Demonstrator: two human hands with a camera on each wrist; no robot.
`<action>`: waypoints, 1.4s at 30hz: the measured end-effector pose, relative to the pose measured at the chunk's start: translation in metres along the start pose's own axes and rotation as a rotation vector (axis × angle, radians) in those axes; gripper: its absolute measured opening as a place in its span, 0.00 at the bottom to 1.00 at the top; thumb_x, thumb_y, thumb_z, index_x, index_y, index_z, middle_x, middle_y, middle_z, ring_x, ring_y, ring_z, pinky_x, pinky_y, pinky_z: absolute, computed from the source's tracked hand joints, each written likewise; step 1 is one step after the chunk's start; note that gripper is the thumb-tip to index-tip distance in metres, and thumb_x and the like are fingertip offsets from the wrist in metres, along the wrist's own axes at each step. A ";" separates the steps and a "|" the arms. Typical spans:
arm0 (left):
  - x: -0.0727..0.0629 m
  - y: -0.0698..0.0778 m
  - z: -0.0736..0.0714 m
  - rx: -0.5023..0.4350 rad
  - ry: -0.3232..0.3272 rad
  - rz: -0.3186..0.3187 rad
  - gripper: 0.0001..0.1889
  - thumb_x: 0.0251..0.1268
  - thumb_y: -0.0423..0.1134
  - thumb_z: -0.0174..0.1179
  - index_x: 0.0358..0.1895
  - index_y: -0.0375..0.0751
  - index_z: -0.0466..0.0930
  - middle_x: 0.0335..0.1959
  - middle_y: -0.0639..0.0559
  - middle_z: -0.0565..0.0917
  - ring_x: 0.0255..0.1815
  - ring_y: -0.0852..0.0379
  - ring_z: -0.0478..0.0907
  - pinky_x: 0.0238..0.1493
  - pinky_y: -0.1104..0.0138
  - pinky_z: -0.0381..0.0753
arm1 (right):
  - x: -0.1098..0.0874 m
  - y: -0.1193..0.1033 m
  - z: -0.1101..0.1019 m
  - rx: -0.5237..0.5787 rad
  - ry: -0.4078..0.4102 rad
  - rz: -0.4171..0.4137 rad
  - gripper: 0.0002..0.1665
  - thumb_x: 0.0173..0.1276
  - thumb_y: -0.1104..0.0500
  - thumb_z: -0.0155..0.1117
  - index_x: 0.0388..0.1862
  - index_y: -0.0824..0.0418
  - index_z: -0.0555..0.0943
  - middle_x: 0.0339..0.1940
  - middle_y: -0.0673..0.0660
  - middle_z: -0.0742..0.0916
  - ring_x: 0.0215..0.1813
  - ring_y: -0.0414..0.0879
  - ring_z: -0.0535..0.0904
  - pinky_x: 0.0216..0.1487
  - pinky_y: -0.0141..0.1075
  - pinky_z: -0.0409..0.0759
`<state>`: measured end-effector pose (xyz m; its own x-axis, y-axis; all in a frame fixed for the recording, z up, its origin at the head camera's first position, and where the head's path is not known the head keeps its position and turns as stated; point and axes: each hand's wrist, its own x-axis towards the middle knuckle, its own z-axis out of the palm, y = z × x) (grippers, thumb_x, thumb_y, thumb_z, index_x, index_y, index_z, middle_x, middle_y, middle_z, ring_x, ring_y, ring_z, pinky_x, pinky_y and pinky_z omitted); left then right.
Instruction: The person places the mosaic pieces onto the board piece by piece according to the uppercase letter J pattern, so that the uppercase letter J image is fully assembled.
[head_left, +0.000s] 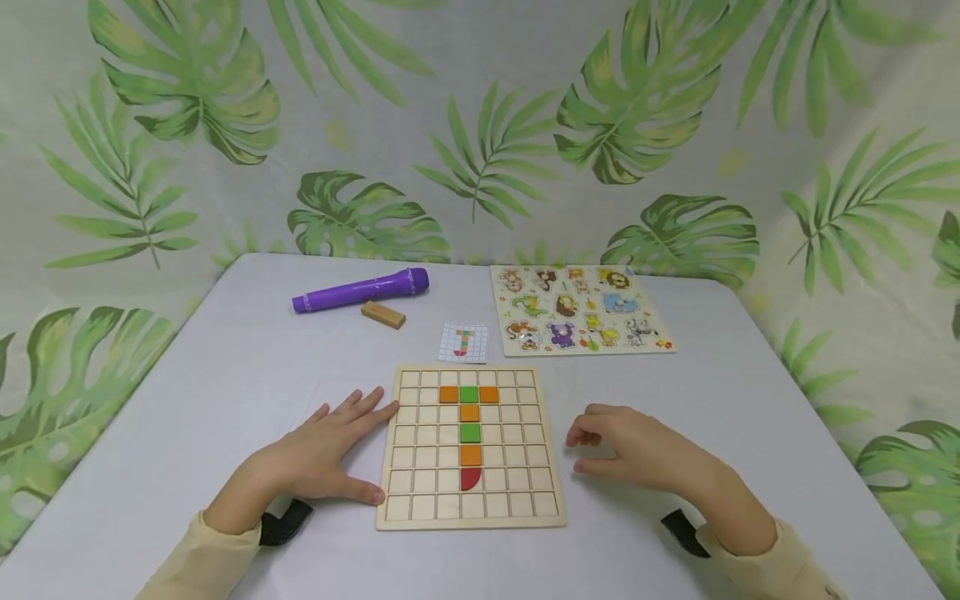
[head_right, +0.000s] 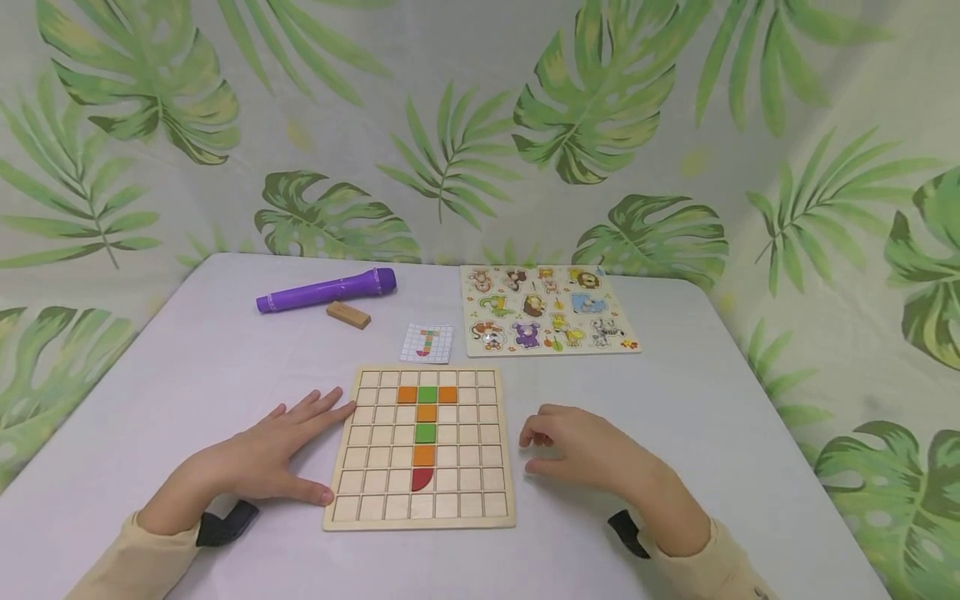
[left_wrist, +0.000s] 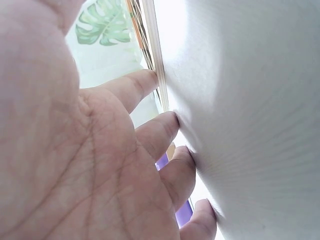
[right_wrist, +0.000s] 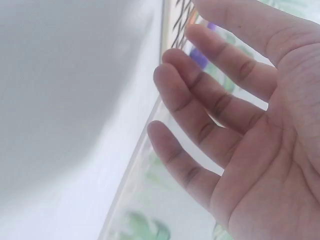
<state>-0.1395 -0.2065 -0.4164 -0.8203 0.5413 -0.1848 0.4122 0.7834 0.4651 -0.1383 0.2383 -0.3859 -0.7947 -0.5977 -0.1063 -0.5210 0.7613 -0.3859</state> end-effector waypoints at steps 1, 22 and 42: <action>0.000 0.000 0.000 0.000 -0.002 0.001 0.63 0.52 0.74 0.74 0.88 0.53 0.55 0.91 0.41 0.51 0.89 0.28 0.47 0.81 0.24 0.47 | -0.004 0.004 -0.001 -0.007 0.013 0.011 0.11 0.70 0.50 0.78 0.48 0.48 0.88 0.45 0.40 0.86 0.49 0.39 0.84 0.53 0.37 0.86; 0.001 -0.002 0.001 0.010 0.002 0.007 0.63 0.52 0.75 0.73 0.88 0.54 0.55 0.91 0.41 0.51 0.89 0.28 0.47 0.81 0.24 0.47 | -0.066 0.063 0.001 0.072 0.097 0.221 0.23 0.63 0.47 0.83 0.54 0.51 0.86 0.49 0.44 0.84 0.47 0.39 0.78 0.43 0.32 0.81; 0.000 -0.002 0.001 -0.008 -0.005 0.005 0.62 0.52 0.75 0.73 0.88 0.55 0.55 0.91 0.42 0.51 0.89 0.28 0.46 0.80 0.23 0.47 | -0.064 0.068 0.005 0.084 0.111 0.172 0.08 0.68 0.59 0.79 0.43 0.53 0.88 0.39 0.42 0.85 0.39 0.30 0.77 0.40 0.31 0.81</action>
<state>-0.1402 -0.2073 -0.4183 -0.8160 0.5470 -0.1869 0.4134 0.7782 0.4727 -0.1216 0.3275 -0.4098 -0.9014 -0.4258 -0.0778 -0.3504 0.8233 -0.4466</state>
